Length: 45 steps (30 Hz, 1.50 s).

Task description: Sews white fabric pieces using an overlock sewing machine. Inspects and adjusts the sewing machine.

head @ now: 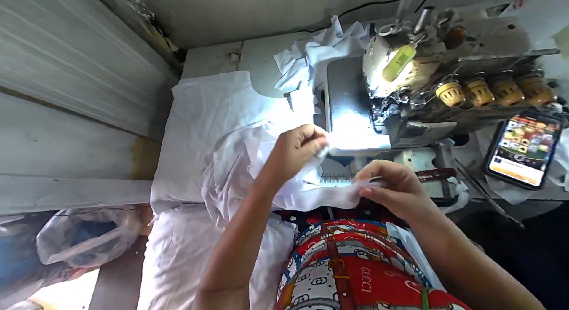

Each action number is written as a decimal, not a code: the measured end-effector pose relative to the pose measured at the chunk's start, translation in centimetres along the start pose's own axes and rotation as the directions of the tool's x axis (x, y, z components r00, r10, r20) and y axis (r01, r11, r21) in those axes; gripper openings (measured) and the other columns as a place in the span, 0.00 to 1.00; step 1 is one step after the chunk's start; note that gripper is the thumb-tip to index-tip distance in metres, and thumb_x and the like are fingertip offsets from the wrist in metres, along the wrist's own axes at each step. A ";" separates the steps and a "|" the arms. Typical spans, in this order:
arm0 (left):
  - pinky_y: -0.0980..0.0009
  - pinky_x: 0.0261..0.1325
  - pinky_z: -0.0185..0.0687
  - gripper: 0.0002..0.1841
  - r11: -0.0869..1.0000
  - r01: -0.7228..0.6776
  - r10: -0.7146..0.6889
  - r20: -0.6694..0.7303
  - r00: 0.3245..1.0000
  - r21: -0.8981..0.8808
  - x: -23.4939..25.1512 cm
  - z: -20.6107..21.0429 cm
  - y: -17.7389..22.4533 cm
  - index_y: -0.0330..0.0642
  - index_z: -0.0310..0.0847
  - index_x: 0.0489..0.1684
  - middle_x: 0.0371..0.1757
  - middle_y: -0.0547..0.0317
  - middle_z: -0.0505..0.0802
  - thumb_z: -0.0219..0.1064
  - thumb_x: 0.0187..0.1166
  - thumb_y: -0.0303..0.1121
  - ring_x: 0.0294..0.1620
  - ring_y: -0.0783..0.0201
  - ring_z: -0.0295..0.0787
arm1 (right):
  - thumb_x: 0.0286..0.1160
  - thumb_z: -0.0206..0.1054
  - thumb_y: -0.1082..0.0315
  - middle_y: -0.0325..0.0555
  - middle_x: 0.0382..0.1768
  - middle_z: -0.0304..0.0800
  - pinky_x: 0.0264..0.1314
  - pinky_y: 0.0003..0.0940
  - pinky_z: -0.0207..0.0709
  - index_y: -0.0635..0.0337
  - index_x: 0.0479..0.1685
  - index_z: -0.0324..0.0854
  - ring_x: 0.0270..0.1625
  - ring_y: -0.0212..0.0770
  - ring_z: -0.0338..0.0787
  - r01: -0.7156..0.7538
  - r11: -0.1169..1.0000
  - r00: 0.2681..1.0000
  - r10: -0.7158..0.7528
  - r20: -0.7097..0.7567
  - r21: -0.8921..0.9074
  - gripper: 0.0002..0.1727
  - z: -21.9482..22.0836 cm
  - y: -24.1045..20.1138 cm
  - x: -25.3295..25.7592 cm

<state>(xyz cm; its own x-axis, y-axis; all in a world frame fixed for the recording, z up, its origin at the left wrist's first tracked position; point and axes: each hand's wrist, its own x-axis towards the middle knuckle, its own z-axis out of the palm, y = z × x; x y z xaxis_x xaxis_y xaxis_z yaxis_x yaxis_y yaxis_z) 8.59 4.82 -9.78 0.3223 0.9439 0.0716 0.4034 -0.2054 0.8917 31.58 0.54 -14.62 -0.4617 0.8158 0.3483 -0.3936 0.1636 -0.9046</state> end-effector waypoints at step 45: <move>0.84 0.48 0.83 0.06 0.958 -0.278 0.286 -0.274 0.918 0.066 -1.8 5.1 1.5 0.36 0.85 0.43 0.40 0.64 0.89 0.64 0.85 0.29 0.41 0.80 0.85 | 0.70 0.76 0.73 0.28 0.35 0.95 0.35 0.20 0.90 0.56 0.38 0.88 0.31 0.22 0.92 -0.076 0.994 0.942 0.045 -0.333 -0.082 0.03 0.7 -0.8 0.7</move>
<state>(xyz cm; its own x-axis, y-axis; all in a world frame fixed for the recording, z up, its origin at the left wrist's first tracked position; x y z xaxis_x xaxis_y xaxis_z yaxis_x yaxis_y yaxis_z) 12.99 1.52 -10.85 0.1765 0.8791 0.4428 0.3532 -0.4765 0.8051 31.05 0.64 -13.45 -0.1872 0.9605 0.2059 -0.2907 0.1460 -0.9456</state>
